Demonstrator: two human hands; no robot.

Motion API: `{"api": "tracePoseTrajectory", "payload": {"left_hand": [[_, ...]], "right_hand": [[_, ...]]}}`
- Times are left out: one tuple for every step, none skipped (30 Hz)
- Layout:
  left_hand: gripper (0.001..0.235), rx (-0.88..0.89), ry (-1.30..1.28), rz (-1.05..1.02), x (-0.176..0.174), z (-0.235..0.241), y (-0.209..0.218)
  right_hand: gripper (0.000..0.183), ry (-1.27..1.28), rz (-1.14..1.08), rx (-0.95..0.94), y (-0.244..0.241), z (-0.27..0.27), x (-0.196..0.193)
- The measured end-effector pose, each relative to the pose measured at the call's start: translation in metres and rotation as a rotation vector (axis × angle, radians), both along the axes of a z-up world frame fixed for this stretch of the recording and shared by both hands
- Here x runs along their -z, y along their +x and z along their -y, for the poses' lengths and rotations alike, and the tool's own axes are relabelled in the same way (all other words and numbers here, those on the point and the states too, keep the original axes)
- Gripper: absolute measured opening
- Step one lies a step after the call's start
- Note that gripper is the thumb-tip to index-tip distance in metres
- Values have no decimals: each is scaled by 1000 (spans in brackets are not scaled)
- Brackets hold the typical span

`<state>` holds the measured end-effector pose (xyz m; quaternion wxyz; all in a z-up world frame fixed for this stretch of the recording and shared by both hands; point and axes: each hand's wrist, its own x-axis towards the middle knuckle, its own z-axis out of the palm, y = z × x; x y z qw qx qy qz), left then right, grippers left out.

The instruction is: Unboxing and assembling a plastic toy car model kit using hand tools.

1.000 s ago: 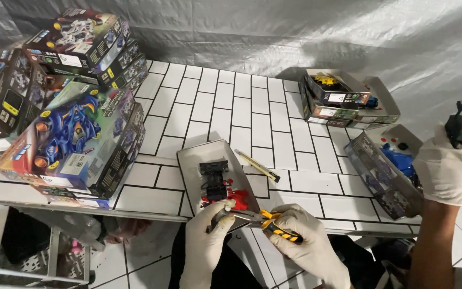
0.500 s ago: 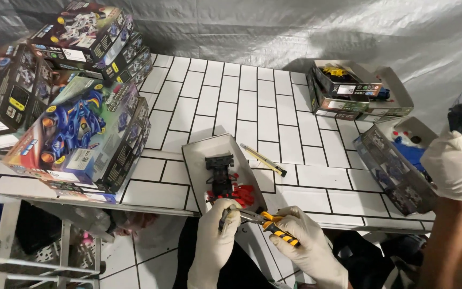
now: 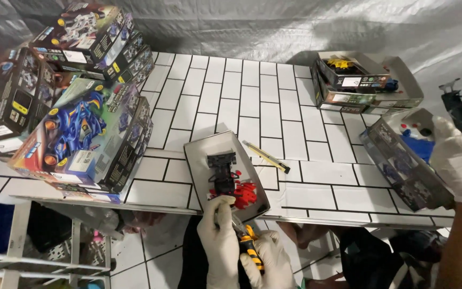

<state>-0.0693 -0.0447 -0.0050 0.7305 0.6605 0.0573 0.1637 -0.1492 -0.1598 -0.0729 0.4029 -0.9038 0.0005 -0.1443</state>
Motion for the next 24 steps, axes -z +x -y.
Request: {"api": "tracePoseTrajectory", "payload": {"left_hand": [[22, 6, 3, 8, -4, -6, 12], [22, -15, 77, -16, -6, -13, 20], [23, -35, 152, -40, -9, -20, 28], [23, -28, 159, -33, -26, -27, 40], [21, 31, 395, -141, -43, -34, 51], [25, 80, 624, -253, -60, -41, 62], [25, 76, 625, -250, -58, -44, 79], [29, 126, 851, -292, -56, -46, 96], [33, 175, 1077, -334, -54, -49, 114], [33, 169, 1077, -331, -40, -49, 127], [38, 186, 1207, -356, -27, -48, 141], [42, 202, 1338, -378, -13, -47, 156], [42, 196, 1339, -373, -21, -44, 154], [37, 216, 1362, -374, -26, -42, 150], [35, 235, 1385, -375, -30, -41, 147], [35, 239, 1390, -376, -32, -39, 146], [33, 246, 1395, -382, -34, -39, 144], [31, 253, 1398, -392, -36, -39, 142], [31, 256, 1401, -397, -33, -40, 139], [36, 267, 1395, -367, -32, -40, 137], [42, 277, 1389, -337, -31, -40, 134], [42, 277, 1391, -335, -33, -40, 129], [51, 318, 1509, -319, -36, -40, 123], [61, 360, 1628, -302, -38, -40, 117]], "right_hand": [[52, 3, 8, 6, 10, 8, -14], [44, 41, 141, -64, 15, 15, -28], [40, 78, 274, -133, 20, 23, -42], [40, 84, 281, -125, 24, 42, -37], [31, 53, 242, -56, 28, 61, -32], [25, 19, 200, 1, 33, 81, -28], [25, 20, 205, -2, 37, 91, -36], [22, -52, 0, 165, 42, 102, -44], [25, -124, -206, 331, 46, 112, -52], [25, -124, -201, 328, 51, 121, -46], [27, -206, -219, 363, 55, 131, -39], [34, -286, -235, 401, 60, 141, -32], [34, -283, -228, 400, 66, 145, -30], [28, -232, -271, 405, 69, 147, -26], [23, -180, -313, 409, 71, 150, -21], [23, -176, -317, 411, 72, 146, -28], [26, -141, -326, 415, 73, 142, -35], [30, -109, -337, 415, 73, 138, -43], [30, -108, -343, 414, 72, 132, -48], [25, 62, -352, 466, 73, 126, -55], [35, 231, -360, 515, 74, 121, -63], [35, 233, -359, 516, 75, 126, -55], [25, 36, -325, 441, 75, 131, -47], [40, -159, -292, 363, 75, 135, -39]]}}
